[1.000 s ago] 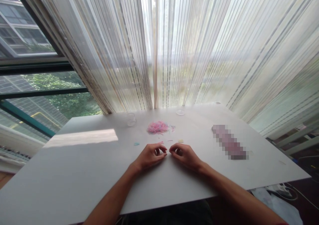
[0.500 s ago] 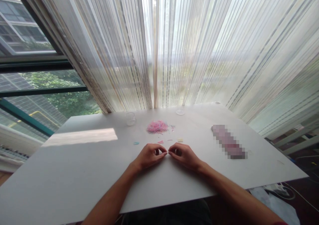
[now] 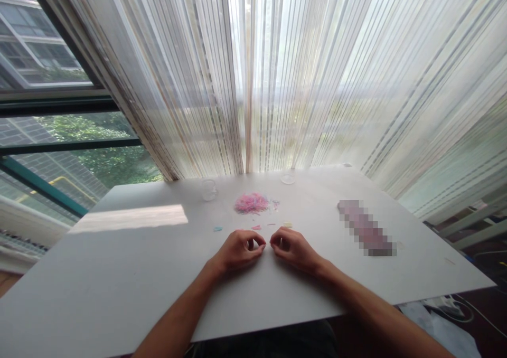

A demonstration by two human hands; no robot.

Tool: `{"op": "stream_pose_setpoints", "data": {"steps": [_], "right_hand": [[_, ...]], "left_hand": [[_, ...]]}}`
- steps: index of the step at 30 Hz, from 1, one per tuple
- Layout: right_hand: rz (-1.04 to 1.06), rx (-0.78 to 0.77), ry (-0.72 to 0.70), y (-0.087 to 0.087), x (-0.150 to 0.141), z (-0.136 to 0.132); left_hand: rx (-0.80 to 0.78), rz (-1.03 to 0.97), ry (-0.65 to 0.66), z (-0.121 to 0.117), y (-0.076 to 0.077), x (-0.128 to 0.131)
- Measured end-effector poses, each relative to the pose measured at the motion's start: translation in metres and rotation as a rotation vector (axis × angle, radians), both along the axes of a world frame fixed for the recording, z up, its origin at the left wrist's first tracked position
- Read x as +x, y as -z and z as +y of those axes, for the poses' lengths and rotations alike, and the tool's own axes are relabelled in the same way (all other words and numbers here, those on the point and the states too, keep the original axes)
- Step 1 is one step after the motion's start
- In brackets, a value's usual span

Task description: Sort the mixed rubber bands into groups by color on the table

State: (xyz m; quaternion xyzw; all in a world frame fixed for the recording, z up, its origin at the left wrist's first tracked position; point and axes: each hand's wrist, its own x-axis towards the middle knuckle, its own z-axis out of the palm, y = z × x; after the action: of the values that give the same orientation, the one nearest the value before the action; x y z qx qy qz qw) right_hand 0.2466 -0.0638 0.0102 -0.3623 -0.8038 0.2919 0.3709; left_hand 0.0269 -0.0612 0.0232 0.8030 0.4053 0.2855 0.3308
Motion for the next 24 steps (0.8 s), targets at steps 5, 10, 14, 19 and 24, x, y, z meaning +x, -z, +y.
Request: {"op": "stream_pose_setpoints", "data": {"steps": [5,10,14,19,24], "right_hand": [[-0.014,-0.013,-0.007,0.0009,0.0005,0.0003],[-0.009,-0.005,-0.006,0.0004,0.0011,0.0010],[-0.019,0.023,-0.003,-0.0003,0.0039,0.0028],[-0.038,0.046,-0.008,-0.0008,0.0083,0.0044],[-0.056,0.031,-0.033,-0.0013,0.0079,0.0027]], "left_hand": [[-0.007,0.010,-0.006,-0.0001,0.0004,0.0001],[-0.006,0.012,-0.007,-0.0001,0.0006,0.0000],[0.014,0.013,-0.020,0.0001,0.0012,0.0006],[0.013,0.022,-0.006,0.0003,0.0019,0.0018],[0.003,0.025,0.001,-0.0003,-0.0002,0.0018]]}}
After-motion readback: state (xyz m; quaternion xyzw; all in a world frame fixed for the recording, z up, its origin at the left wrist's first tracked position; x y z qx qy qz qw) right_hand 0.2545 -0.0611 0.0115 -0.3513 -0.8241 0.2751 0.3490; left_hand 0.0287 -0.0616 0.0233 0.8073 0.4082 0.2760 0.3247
